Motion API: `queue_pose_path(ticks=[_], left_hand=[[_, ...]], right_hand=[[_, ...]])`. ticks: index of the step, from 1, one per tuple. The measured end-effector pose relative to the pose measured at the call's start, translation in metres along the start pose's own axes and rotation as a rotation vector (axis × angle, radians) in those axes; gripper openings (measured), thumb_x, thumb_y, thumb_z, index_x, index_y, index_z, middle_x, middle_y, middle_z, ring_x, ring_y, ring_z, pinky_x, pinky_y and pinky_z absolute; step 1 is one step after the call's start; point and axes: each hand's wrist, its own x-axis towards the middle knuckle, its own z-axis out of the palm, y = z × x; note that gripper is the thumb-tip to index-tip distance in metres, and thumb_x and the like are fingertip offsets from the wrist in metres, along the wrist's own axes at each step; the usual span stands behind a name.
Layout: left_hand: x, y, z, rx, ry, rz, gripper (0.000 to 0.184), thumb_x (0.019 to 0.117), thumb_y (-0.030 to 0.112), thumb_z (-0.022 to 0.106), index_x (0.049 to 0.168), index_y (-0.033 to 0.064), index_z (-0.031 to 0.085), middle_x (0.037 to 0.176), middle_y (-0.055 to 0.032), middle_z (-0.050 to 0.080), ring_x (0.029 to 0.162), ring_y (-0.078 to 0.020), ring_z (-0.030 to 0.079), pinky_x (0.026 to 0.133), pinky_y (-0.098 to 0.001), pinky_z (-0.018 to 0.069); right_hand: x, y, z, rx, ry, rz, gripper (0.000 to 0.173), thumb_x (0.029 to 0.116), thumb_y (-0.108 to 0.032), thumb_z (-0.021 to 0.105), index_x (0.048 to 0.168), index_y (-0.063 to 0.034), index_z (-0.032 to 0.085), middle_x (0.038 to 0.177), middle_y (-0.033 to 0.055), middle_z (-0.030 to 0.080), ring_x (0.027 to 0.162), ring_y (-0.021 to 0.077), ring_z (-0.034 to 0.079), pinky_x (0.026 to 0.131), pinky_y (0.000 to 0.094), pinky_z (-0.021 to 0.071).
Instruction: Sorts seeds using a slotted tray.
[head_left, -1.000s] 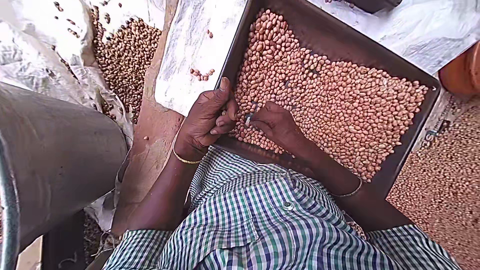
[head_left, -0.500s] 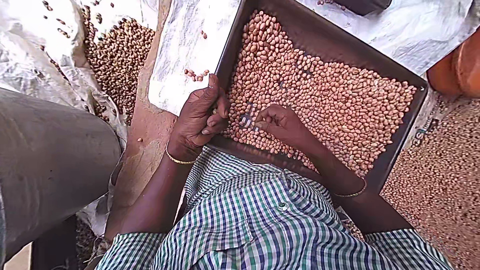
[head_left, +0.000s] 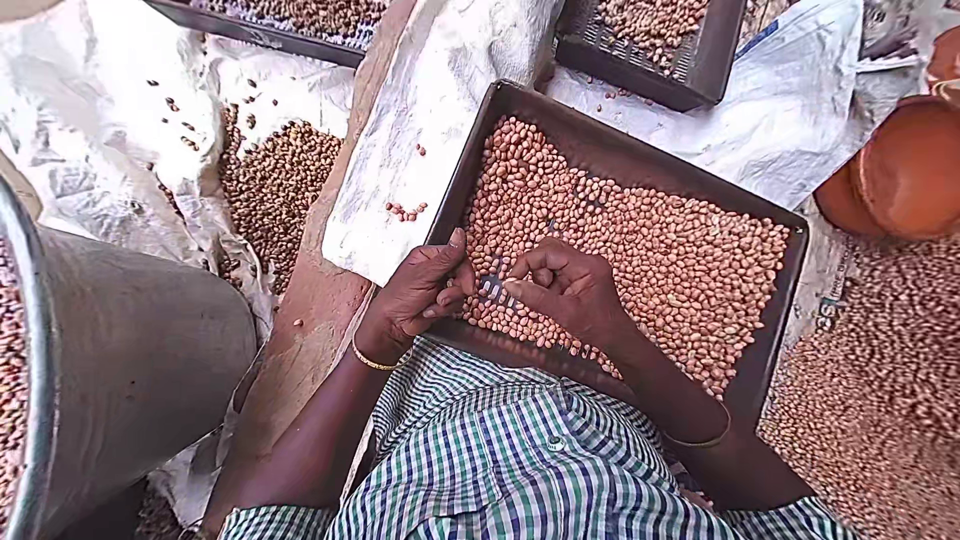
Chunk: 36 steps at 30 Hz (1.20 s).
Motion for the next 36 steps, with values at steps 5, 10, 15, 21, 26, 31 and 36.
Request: queue_pose_path(ticks=[5, 10, 15, 21, 26, 31, 36], left_hand=[[0.006, 0.004, 0.010, 0.110, 0.075, -0.183, 0.065, 0.1130, 0.029, 0.019, 0.065, 0.0130, 0.060, 0.048, 0.0096, 0.051, 0.038, 0.0067, 0.041, 0.038, -0.0087, 0.0320], [0.006, 0.004, 0.012, 0.157, 0.049, -0.134, 0.059, 0.1119, 0.019, 0.023, 0.069, 0.0124, 0.063, 0.050, 0.0110, 0.054, 0.038, 0.0073, 0.041, 0.038, -0.0090, 0.0327], [0.003, 0.001, 0.004, 0.018, 0.039, 0.010, 0.054, 0.1087, 0.015, 0.027, 0.065, 0.0179, 0.059, 0.050, 0.0127, 0.052, 0.038, 0.0074, 0.041, 0.038, -0.0086, 0.0332], [0.004, -0.005, -0.005, -0.150, -0.040, 0.146, 0.041, 0.1064, 0.024, 0.049, 0.072, 0.0152, 0.069, 0.058, 0.0102, 0.060, 0.044, 0.0045, 0.053, 0.042, -0.0104, 0.0438], [0.003, -0.003, -0.005, -0.254, -0.025, 0.172, 0.042, 0.1065, 0.022, 0.048, 0.069, 0.0153, 0.066, 0.056, 0.0105, 0.057, 0.042, 0.0049, 0.050, 0.041, -0.0097, 0.0406], [0.000, -0.009, -0.012, -0.491, -0.077, 0.235, 0.039, 0.1014, 0.036, 0.059, 0.073, 0.0129, 0.071, 0.058, 0.0081, 0.060, 0.047, 0.0020, 0.057, 0.045, -0.0117, 0.0456], [0.000, -0.009, -0.016, -0.624, -0.138, 0.294, 0.040, 0.0997, 0.043, 0.058, 0.077, 0.0139, 0.073, 0.058, 0.0084, 0.061, 0.051, 0.0007, 0.059, 0.048, -0.0128, 0.0459]], right_hand=[[0.006, -0.014, 0.016, -0.160, -0.109, -0.022, 0.013, 0.0864, -0.009, 0.072, 0.087, 0.0041, 0.072, 0.077, 0.0007, 0.055, 0.063, -0.0067, 0.040, 0.057, 0.0067, 0.0314], [0.013, -0.009, 0.003, -0.283, -0.175, 0.164, 0.030, 0.1006, -0.019, 0.061, 0.116, 0.0071, 0.061, 0.094, 0.0083, 0.060, 0.078, 0.0045, 0.053, 0.071, 0.0186, 0.0446], [0.027, -0.018, -0.044, -0.612, -0.672, 0.576, 0.027, 0.1050, 0.002, 0.043, 0.124, 0.0115, 0.059, 0.125, 0.0285, 0.058, 0.110, 0.0349, 0.062, 0.099, 0.0430, 0.0483], [0.051, -0.013, -0.065, -0.851, -0.998, 0.703, 0.023, 0.1030, -0.006, 0.056, 0.118, 0.0088, 0.066, 0.109, 0.0268, 0.067, 0.098, 0.0374, 0.064, 0.091, 0.0524, 0.0471], [0.115, -0.028, -0.065, -0.756, -0.653, 0.396, 0.013, 0.0979, -0.002, 0.064, 0.106, 0.0055, 0.070, 0.095, 0.0176, 0.069, 0.078, 0.0218, 0.063, 0.077, 0.0397, 0.0510], [0.179, -0.050, -0.061, -0.465, 0.084, -0.276, 0.036, 0.1064, -0.011, 0.048, 0.136, 0.0059, 0.057, 0.136, 0.0205, 0.061, 0.116, 0.0157, 0.064, 0.099, 0.0267, 0.0497], [0.147, 0.042, -0.049, -0.476, -0.088, -0.478, 0.030, 0.0965, 0.008, 0.046, 0.116, 0.0100, 0.069, 0.118, 0.0247, 0.071, 0.115, 0.0316, 0.068, 0.104, 0.0366, 0.0485]])
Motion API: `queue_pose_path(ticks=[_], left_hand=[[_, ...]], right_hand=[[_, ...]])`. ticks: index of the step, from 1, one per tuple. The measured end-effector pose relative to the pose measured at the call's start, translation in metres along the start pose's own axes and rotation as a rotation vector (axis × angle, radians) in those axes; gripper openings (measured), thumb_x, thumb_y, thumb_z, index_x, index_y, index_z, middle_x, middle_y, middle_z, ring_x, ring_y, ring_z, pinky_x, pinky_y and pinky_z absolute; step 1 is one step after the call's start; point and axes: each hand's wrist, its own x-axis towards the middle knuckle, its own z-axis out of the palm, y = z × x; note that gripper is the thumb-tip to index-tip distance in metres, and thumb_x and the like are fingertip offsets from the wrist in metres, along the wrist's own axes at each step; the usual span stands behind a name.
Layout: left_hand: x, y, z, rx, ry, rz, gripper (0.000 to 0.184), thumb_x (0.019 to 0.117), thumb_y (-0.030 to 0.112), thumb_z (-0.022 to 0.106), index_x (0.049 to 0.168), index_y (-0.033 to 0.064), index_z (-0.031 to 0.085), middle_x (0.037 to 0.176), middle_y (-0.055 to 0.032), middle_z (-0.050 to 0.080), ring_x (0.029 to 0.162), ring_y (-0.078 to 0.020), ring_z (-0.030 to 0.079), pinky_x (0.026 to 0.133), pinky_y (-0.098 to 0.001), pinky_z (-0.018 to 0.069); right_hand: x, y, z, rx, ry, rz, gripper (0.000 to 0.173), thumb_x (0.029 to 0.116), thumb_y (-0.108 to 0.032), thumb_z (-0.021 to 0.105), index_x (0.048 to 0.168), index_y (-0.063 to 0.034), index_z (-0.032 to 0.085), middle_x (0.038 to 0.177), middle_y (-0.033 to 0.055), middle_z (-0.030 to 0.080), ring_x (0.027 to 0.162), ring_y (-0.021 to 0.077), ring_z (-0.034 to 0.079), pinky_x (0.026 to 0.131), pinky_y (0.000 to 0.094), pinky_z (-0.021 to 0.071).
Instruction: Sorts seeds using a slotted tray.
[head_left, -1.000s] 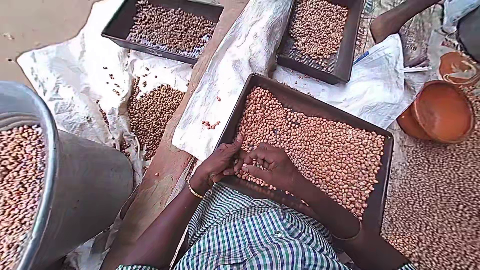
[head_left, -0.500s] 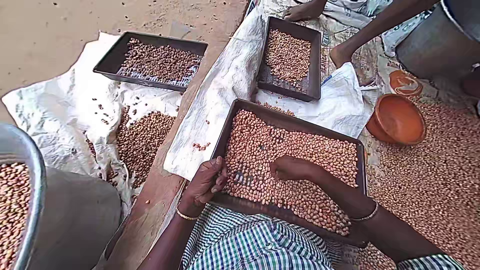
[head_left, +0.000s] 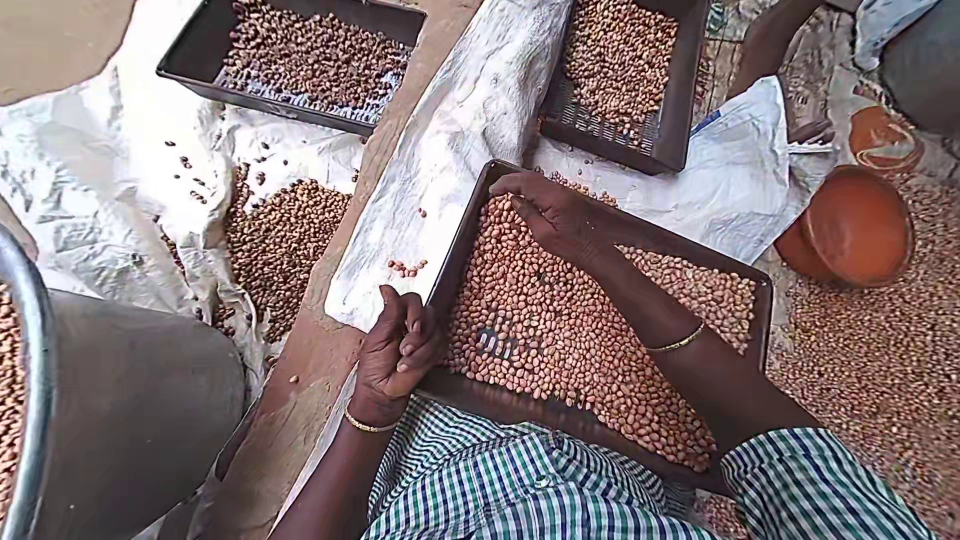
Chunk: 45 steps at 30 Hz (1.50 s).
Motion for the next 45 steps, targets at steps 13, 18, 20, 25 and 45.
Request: queue_pose_path(ticks=[13, 18, 20, 25, 45], left_hand=[[-0.006, 0.001, 0.002, 0.125, 0.030, 0.009, 0.038, 0.0999, 0.043, 0.057, 0.081, 0.0141, 0.074, 0.059, 0.0098, 0.062, 0.052, 0.0023, 0.060, 0.050, -0.0115, 0.0473], [-0.009, 0.000, 0.003, 0.292, 0.013, 0.040, 0.046, 0.1007, 0.049, 0.051, 0.078, 0.0164, 0.074, 0.059, 0.0105, 0.062, 0.051, 0.0025, 0.059, 0.048, -0.0113, 0.0468], [-0.008, 0.000, 0.003, 0.278, 0.027, 0.027, 0.047, 0.1020, 0.048, 0.050, 0.078, 0.0150, 0.073, 0.058, 0.0093, 0.062, 0.050, 0.0015, 0.059, 0.047, -0.0121, 0.0472], [-0.007, 0.002, 0.004, 0.303, 0.048, 0.026, 0.048, 0.1045, 0.045, 0.048, 0.076, 0.0140, 0.070, 0.057, 0.0088, 0.059, 0.047, 0.0014, 0.057, 0.045, -0.0125, 0.0459], [-0.005, 0.005, -0.003, 0.146, -0.006, 0.024, 0.062, 0.1073, 0.053, 0.034, 0.070, 0.0131, 0.063, 0.053, 0.0067, 0.053, 0.044, -0.0020, 0.053, 0.042, -0.0156, 0.0436]], right_hand=[[-0.164, -0.037, 0.021, -0.019, -0.610, -0.126, 0.051, 0.1064, -0.047, 0.034, 0.141, -0.0212, 0.062, 0.151, 0.0160, 0.053, 0.143, 0.0496, 0.040, 0.111, 0.0745, 0.0245], [-0.198, -0.050, -0.030, 0.264, -0.286, 0.164, 0.033, 0.1032, -0.017, 0.049, 0.100, 0.0018, 0.075, 0.128, 0.0202, 0.069, 0.136, 0.0300, 0.054, 0.118, 0.0367, 0.0361], [-0.169, -0.045, -0.025, 0.175, -0.023, 0.374, 0.026, 0.0990, -0.007, 0.055, 0.105, 0.0098, 0.074, 0.126, 0.0232, 0.068, 0.125, 0.0195, 0.063, 0.108, 0.0249, 0.0457], [-0.091, -0.004, 0.010, -0.112, 0.131, 0.334, 0.021, 0.0964, 0.002, 0.059, 0.110, 0.0075, 0.074, 0.126, 0.0265, 0.067, 0.118, 0.0358, 0.067, 0.102, 0.0378, 0.0510], [0.034, -0.022, -0.019, 0.646, 0.396, 0.529, 0.011, 0.1064, -0.001, 0.046, 0.110, 0.0038, 0.054, 0.100, 0.0096, 0.067, 0.091, 0.0176, 0.074, 0.082, 0.0311, 0.0642]])
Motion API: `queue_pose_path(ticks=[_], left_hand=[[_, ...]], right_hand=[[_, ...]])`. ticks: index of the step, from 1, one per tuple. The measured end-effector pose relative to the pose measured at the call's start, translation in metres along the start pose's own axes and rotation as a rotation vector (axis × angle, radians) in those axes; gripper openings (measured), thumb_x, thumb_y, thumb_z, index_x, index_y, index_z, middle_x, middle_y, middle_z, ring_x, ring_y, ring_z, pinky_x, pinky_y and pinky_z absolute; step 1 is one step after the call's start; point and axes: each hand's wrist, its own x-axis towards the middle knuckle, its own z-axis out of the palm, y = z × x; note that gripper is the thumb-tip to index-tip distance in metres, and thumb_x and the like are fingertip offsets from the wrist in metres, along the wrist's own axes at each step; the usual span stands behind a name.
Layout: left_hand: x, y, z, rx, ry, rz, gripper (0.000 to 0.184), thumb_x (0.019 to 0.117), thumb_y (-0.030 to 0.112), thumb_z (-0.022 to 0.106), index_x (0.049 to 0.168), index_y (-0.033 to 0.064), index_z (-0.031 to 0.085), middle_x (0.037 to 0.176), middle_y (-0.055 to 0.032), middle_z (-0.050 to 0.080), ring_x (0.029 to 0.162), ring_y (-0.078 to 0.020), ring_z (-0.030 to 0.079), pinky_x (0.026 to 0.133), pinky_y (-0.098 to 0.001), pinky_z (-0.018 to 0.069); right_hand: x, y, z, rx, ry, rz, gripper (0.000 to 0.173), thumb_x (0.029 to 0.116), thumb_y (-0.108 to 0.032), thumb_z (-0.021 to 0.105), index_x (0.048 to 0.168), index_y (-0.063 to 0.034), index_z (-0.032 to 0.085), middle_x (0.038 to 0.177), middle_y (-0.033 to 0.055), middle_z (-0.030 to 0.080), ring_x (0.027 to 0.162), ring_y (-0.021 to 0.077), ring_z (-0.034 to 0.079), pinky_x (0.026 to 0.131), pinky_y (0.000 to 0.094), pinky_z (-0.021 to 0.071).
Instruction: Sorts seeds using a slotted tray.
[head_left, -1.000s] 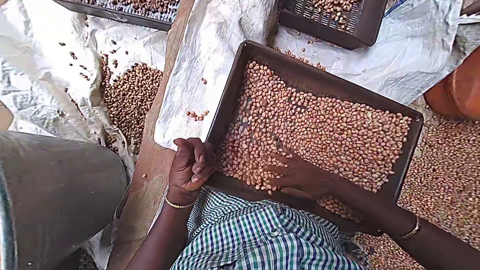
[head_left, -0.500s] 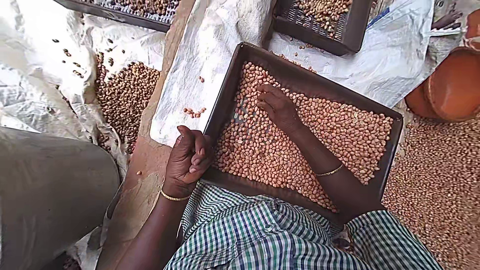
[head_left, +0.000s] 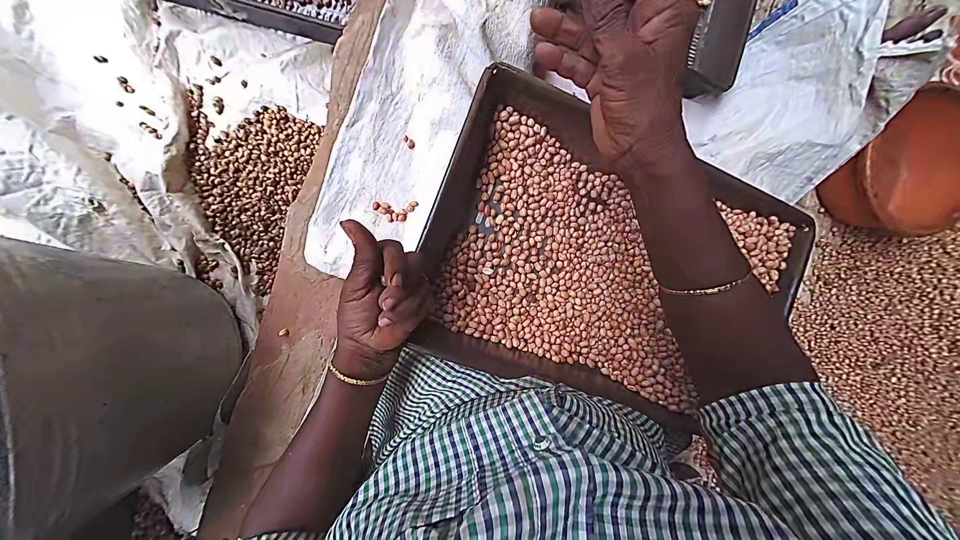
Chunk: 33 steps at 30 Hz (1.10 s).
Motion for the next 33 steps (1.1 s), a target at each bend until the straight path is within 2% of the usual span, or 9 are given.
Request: queue_pose_path(ticks=[3, 7, 11, 15, 18, 21, 25, 28, 33], left_hand=[[0.001, 0.002, 0.001, 0.002, -0.013, -0.008, 0.062, 0.1068, 0.054, 0.034, 0.071, 0.0137, 0.064, 0.053, 0.0075, 0.053, 0.044, -0.0017, 0.053, 0.042, -0.0153, 0.0436], [0.000, 0.002, 0.003, 0.062, 0.007, -0.021, 0.060, 0.1070, 0.053, 0.034, 0.069, 0.0157, 0.063, 0.052, 0.0092, 0.051, 0.043, 0.0003, 0.050, 0.042, -0.0135, 0.0413], [0.003, 0.002, 0.005, 0.153, -0.014, -0.047, 0.057, 0.1061, 0.052, 0.036, 0.070, 0.0191, 0.065, 0.053, 0.0126, 0.052, 0.045, 0.0028, 0.051, 0.043, -0.0124, 0.0410], [0.001, 0.002, 0.006, 0.155, -0.016, -0.016, 0.058, 0.1072, 0.051, 0.035, 0.071, 0.0181, 0.065, 0.054, 0.0120, 0.053, 0.045, 0.0027, 0.051, 0.043, -0.0122, 0.0415], [-0.001, 0.001, 0.006, 0.101, -0.026, 0.007, 0.060, 0.1083, 0.050, 0.032, 0.071, 0.0159, 0.063, 0.054, 0.0099, 0.052, 0.045, 0.0018, 0.051, 0.043, -0.0121, 0.0412], [0.003, 0.001, 0.009, 0.065, 0.006, 0.000, 0.059, 0.1067, 0.051, 0.036, 0.068, 0.0171, 0.064, 0.055, 0.0102, 0.055, 0.046, 0.0015, 0.053, 0.044, -0.0133, 0.0422], [0.004, 0.000, 0.012, 0.068, 0.021, 0.001, 0.058, 0.1070, 0.050, 0.037, 0.066, 0.0184, 0.063, 0.054, 0.0110, 0.054, 0.046, 0.0020, 0.052, 0.044, -0.0129, 0.0416], [0.004, -0.001, 0.012, 0.074, 0.020, 0.016, 0.055, 0.1054, 0.050, 0.041, 0.067, 0.0187, 0.065, 0.055, 0.0116, 0.056, 0.047, 0.0023, 0.054, 0.045, -0.0131, 0.0427], [0.001, -0.002, 0.007, 0.099, -0.016, 0.009, 0.056, 0.1076, 0.050, 0.036, 0.070, 0.0173, 0.060, 0.054, 0.0105, 0.050, 0.043, 0.0019, 0.048, 0.041, -0.0123, 0.0387]], right_hand=[[-0.051, 0.028, -0.011, -0.339, -0.210, -0.112, 0.020, 0.1031, -0.004, 0.053, 0.113, 0.0077, 0.065, 0.114, 0.0124, 0.070, 0.103, 0.0108, 0.071, 0.091, 0.0246, 0.0588], [-0.148, 0.047, -0.039, -0.644, -0.360, -0.061, 0.016, 0.0969, -0.002, 0.061, 0.105, 0.0049, 0.073, 0.129, 0.0204, 0.065, 0.121, 0.0218, 0.063, 0.103, 0.0283, 0.0491], [-0.195, 0.052, -0.039, -0.825, -0.396, -0.031, 0.019, 0.0939, -0.006, 0.067, 0.106, 0.0064, 0.074, 0.135, 0.0243, 0.063, 0.115, 0.0352, 0.068, 0.092, 0.0403, 0.0568], [-0.202, 0.061, -0.040, -0.618, -0.262, -0.034, 0.017, 0.0940, -0.001, 0.063, 0.102, 0.0086, 0.074, 0.126, 0.0214, 0.068, 0.117, 0.0240, 0.068, 0.097, 0.0290, 0.0541], [-0.193, 0.051, -0.042, -0.039, -0.130, 0.249, 0.021, 0.0994, -0.001, 0.047, 0.111, -0.0039, 0.065, 0.121, 0.0023, 0.069, 0.097, 0.0057, 0.069, 0.085, 0.0216, 0.0584], [-0.181, 0.044, -0.024, -0.069, -0.249, 0.338, 0.024, 0.0982, -0.003, 0.043, 0.114, -0.0068, 0.061, 0.097, -0.0026, 0.062, 0.064, -0.0008, 0.054, 0.056, 0.0127, 0.0467], [-0.176, 0.036, 0.015, -0.656, -0.474, 0.079, 0.016, 0.0952, -0.004, 0.067, 0.109, -0.0004, 0.074, 0.096, 0.0138, 0.059, 0.076, 0.0199, 0.057, 0.066, 0.0298, 0.0493], [-0.174, 0.046, 0.033, -0.934, -0.539, -0.127, 0.011, 0.0934, -0.005, 0.069, 0.100, 0.0035, 0.071, 0.091, 0.0195, 0.059, 0.068, 0.0303, 0.063, 0.057, 0.0387, 0.0537], [-0.165, 0.031, 0.045, -1.145, -0.634, 0.034, 0.015, 0.0964, -0.004, 0.066, 0.104, 0.0090, 0.066, 0.097, 0.0244, 0.061, 0.076, 0.0368, 0.068, 0.063, 0.0444, 0.0563]])
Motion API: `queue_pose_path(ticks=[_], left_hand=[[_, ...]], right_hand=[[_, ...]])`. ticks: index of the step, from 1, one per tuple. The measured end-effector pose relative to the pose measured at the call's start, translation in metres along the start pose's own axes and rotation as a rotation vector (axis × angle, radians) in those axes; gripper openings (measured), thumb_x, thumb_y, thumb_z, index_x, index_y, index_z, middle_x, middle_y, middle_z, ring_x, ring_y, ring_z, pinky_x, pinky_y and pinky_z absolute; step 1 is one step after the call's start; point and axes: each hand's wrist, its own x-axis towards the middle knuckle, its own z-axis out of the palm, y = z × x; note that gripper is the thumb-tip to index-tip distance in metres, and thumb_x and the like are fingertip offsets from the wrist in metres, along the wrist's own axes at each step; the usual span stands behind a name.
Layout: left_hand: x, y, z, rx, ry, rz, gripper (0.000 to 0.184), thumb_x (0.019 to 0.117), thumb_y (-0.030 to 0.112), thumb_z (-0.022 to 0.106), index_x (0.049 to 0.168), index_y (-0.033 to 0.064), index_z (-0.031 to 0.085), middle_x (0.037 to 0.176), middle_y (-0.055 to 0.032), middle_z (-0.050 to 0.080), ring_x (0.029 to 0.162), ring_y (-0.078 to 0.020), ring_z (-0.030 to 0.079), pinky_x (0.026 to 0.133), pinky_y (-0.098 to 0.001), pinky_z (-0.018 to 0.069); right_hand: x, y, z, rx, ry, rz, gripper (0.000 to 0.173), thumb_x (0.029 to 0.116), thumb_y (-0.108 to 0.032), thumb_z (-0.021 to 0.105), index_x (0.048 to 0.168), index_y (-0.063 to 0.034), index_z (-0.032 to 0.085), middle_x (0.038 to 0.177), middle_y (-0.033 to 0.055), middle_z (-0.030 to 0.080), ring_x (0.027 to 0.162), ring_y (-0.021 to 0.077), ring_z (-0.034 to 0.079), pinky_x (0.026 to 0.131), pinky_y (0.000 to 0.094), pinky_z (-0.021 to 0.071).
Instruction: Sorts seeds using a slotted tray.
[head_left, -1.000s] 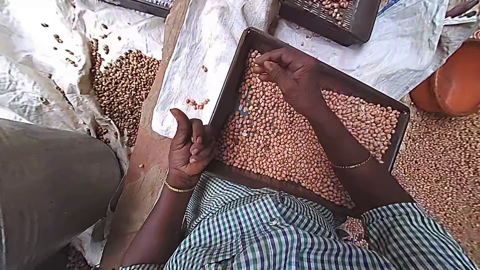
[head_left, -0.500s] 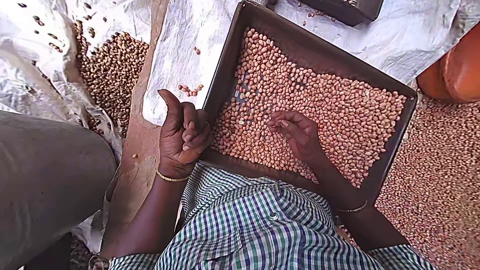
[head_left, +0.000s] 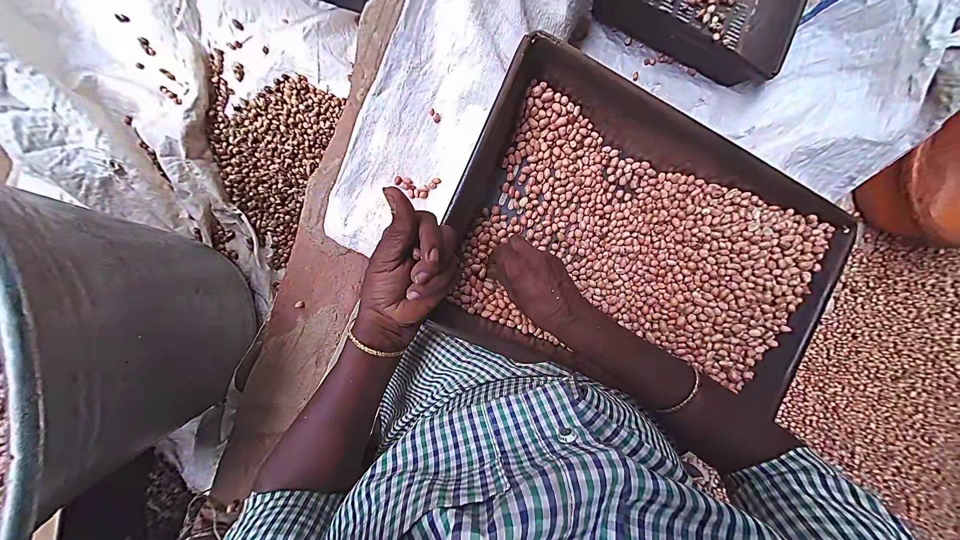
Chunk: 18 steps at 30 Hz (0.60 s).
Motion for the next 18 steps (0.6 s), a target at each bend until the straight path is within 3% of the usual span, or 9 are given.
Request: queue_pose_path(ticks=[4, 5, 7, 9, 12, 14, 15, 16, 18], left_hand=[[0.001, 0.001, -0.003, 0.000, 0.011, -0.017, 0.055, 0.1073, 0.050, 0.038, 0.070, 0.0179, 0.064, 0.054, 0.0110, 0.052, 0.044, 0.0022, 0.050, 0.042, -0.0124, 0.0403], [0.002, 0.000, -0.003, -0.010, 0.006, -0.015, 0.054, 0.1070, 0.049, 0.040, 0.071, 0.0178, 0.065, 0.054, 0.0109, 0.054, 0.044, 0.0021, 0.051, 0.042, -0.0125, 0.0413], [0.004, 0.000, -0.004, -0.050, -0.005, -0.010, 0.053, 0.1060, 0.048, 0.044, 0.070, 0.0168, 0.067, 0.054, 0.0102, 0.055, 0.045, 0.0016, 0.053, 0.044, -0.0126, 0.0426], [0.004, 0.000, -0.003, -0.070, 0.002, -0.017, 0.051, 0.1044, 0.048, 0.047, 0.070, 0.0176, 0.068, 0.055, 0.0110, 0.056, 0.047, 0.0026, 0.054, 0.045, -0.0120, 0.0431], [0.006, 0.001, -0.002, -0.107, 0.005, -0.043, 0.048, 0.1038, 0.045, 0.051, 0.068, 0.0172, 0.068, 0.056, 0.0112, 0.058, 0.048, 0.0034, 0.055, 0.047, -0.0109, 0.0436], [0.006, 0.001, 0.000, -0.148, 0.021, -0.061, 0.046, 0.1027, 0.042, 0.055, 0.069, 0.0149, 0.070, 0.056, 0.0103, 0.059, 0.048, 0.0031, 0.056, 0.047, -0.0108, 0.0445], [0.006, 0.000, 0.000, -0.156, 0.025, -0.068, 0.044, 0.1019, 0.041, 0.056, 0.070, 0.0142, 0.071, 0.056, 0.0103, 0.059, 0.048, 0.0032, 0.057, 0.047, -0.0107, 0.0448], [0.006, 0.000, 0.000, -0.152, 0.024, -0.072, 0.041, 0.1008, 0.040, 0.058, 0.072, 0.0137, 0.073, 0.056, 0.0104, 0.060, 0.047, 0.0035, 0.057, 0.046, -0.0105, 0.0448], [0.004, -0.001, 0.000, -0.120, 0.014, -0.072, 0.037, 0.0990, 0.038, 0.062, 0.074, 0.0137, 0.074, 0.056, 0.0107, 0.060, 0.047, 0.0042, 0.056, 0.045, -0.0102, 0.0444]], right_hand=[[0.009, 0.006, -0.002, 0.126, -0.080, 0.088, 0.017, 0.0973, -0.006, 0.064, 0.103, 0.0100, 0.069, 0.093, 0.0239, 0.064, 0.078, 0.0367, 0.068, 0.069, 0.0467, 0.0559], [0.013, 0.015, -0.005, 0.298, -0.087, 0.120, 0.016, 0.0957, -0.007, 0.067, 0.099, 0.0077, 0.072, 0.087, 0.0202, 0.065, 0.075, 0.0316, 0.064, 0.070, 0.0444, 0.0527], [0.014, 0.036, -0.004, 0.831, 0.011, 0.177, 0.006, 0.0926, -0.001, 0.065, 0.087, -0.0009, 0.068, 0.063, -0.0012, 0.052, 0.053, 0.0047, 0.045, 0.053, 0.0194, 0.0391], [0.009, 0.046, -0.008, 1.253, -0.029, 0.222, 0.016, 0.0956, -0.003, 0.046, 0.090, -0.0105, 0.059, 0.067, -0.0100, 0.056, 0.057, -0.0032, 0.051, 0.058, 0.0140, 0.0450], [0.012, 0.050, -0.042, 0.796, -0.498, 0.132, 0.012, 0.1014, -0.005, 0.050, 0.109, 0.0021, 0.056, 0.090, 0.0024, 0.056, 0.071, 0.0022, 0.053, 0.069, 0.0191, 0.0460], [0.035, 0.039, -0.068, 0.401, -0.750, 0.042, 0.017, 0.1023, 0.000, 0.052, 0.113, 0.0097, 0.060, 0.095, 0.0164, 0.061, 0.076, 0.0173, 0.056, 0.074, 0.0344, 0.0471], [0.050, 0.035, -0.082, 0.317, -0.722, 0.023, 0.016, 0.1025, -0.001, 0.055, 0.113, 0.0087, 0.063, 0.097, 0.0163, 0.064, 0.077, 0.0160, 0.059, 0.075, 0.0323, 0.0503], [0.063, 0.033, -0.095, 0.338, -0.536, 0.011, 0.013, 0.1006, -0.001, 0.060, 0.109, 0.0070, 0.064, 0.095, 0.0148, 0.066, 0.076, 0.0134, 0.062, 0.074, 0.0291, 0.0527], [0.095, 0.030, -0.122, 0.498, -0.022, -0.036, 0.028, 0.1010, -0.006, 0.061, 0.127, 0.0034, 0.058, 0.118, 0.0170, 0.064, 0.090, 0.0129, 0.067, 0.083, 0.0284, 0.0558]])
